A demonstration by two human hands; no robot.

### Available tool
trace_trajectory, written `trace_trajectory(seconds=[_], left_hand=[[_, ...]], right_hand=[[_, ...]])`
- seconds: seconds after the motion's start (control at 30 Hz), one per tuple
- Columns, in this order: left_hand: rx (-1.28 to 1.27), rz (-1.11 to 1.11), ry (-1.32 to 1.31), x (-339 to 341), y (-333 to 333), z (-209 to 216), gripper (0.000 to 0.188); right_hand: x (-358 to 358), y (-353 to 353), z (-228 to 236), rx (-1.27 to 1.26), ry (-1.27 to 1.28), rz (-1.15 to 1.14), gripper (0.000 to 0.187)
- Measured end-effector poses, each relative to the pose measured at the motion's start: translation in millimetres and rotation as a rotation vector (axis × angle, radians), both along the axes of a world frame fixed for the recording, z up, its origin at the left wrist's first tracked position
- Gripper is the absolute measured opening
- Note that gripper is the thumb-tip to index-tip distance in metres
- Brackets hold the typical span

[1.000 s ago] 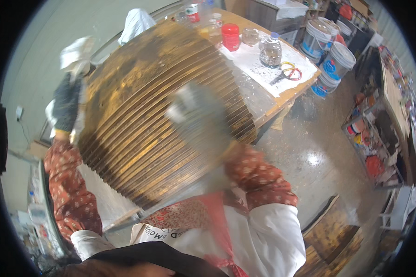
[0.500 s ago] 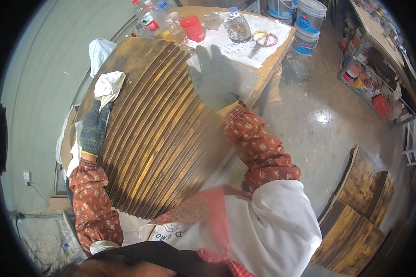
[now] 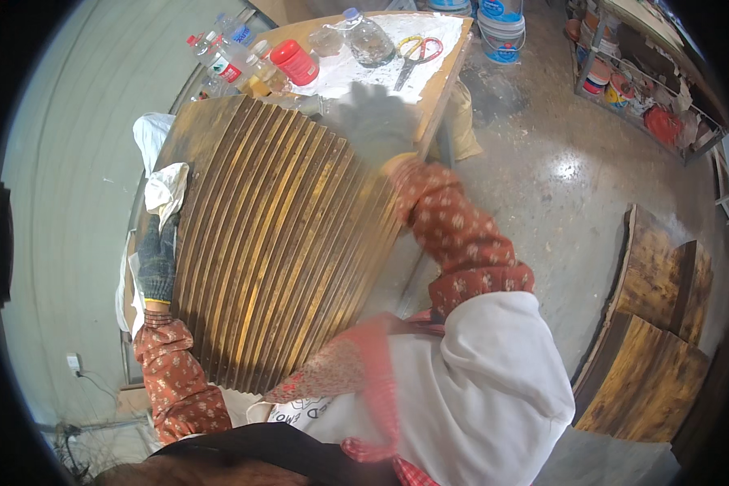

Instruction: The person wipes a stack of ribbed wooden panels with a white cloth, repeatedly lifting and turning the stack to clean multiple sides. The person uses a cloth to wipe the panels and occasionally adjusts the stack's position on the table.

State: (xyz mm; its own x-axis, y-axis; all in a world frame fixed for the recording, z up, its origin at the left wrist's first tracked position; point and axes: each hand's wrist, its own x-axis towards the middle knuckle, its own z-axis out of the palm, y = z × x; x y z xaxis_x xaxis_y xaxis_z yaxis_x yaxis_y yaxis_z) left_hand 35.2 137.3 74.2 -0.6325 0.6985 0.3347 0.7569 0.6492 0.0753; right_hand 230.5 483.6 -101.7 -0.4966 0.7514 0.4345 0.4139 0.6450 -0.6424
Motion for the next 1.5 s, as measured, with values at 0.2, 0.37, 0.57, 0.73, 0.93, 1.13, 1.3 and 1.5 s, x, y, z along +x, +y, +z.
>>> trace_trajectory(seconds=[0.2, 0.37, 0.57, 0.73, 0.93, 1.13, 1.3, 1.5], left_hand=[[0.046, -0.004, -0.079, -7, -8, -4, 0.038], [-0.1, 0.009, 0.176, -8, -10, -3, 0.038], [0.006, -0.061, 0.028, 0, -8, 1, 0.037], [0.018, -0.076, 0.057, -1, -4, 1, 0.039], [-0.041, -0.073, 0.15, 3, -5, 2, 0.035], [0.024, -0.047, 0.01, 3, -4, 2, 0.033], [-0.018, -0.086, 0.101, -4, -4, 0, 0.035], [-0.093, -0.049, 0.137, -4, -7, 1, 0.036]], right_hand=[[41, -47, 21, 0.483, 0.015, 0.172, 0.038], [29, -112, 5, 0.175, -0.077, 0.501, 0.046], [33, -10, -5, 0.249, -0.072, 0.075, 0.036], [47, -72, 19, 0.46, 0.024, 0.071, 0.028], [48, -129, 32, 0.455, 0.104, 0.547, 0.033], [33, -22, 3, 0.386, 0.046, 0.016, 0.041], [42, -105, 23, 0.389, -0.099, 0.363, 0.048], [46, -160, 17, 0.578, 0.229, 0.549, 0.03]])
